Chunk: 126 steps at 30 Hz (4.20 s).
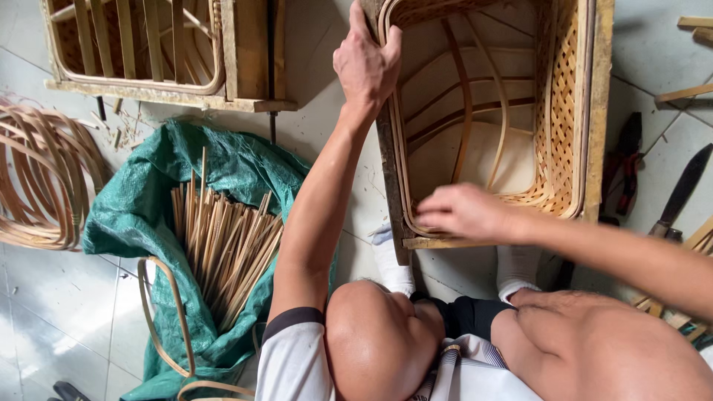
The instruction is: The person inserts thin bamboo strips into a wooden mold to form the basket frame, then uses a hammer to tap them into place. The person applies glue along the frame edges to secure the strips.
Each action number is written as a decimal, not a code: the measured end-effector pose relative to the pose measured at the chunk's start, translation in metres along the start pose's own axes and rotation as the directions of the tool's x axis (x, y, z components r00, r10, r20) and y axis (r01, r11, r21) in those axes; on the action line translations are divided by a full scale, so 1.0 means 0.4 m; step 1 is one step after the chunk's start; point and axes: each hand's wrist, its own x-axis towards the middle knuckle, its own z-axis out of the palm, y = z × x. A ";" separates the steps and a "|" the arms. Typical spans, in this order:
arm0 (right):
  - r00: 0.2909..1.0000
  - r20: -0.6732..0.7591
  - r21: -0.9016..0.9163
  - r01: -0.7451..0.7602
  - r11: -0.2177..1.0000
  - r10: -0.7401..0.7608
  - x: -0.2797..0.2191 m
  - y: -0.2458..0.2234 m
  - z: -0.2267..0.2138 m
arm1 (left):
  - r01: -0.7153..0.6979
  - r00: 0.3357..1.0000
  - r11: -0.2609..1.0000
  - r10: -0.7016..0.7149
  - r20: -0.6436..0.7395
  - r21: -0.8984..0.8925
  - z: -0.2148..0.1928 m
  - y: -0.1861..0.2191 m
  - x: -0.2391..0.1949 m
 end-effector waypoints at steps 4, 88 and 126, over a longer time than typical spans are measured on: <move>0.962 -0.269 0.042 0.069 0.997 -0.055 -0.042 -0.028 0.075 | -0.018 1.000 1.000 0.018 -0.005 0.002 0.006 -0.007 0.004; 0.357 -0.113 -0.984 0.086 0.154 -0.927 0.407 0.037 -0.529 | -0.042 0.999 0.998 0.040 -0.034 -0.056 -0.065 0.058 -0.019; 0.377 -0.530 -0.837 -0.089 0.540 -0.759 0.184 0.216 -0.592 | -0.701 0.711 0.665 0.680 0.181 0.257 0.033 0.164 0.081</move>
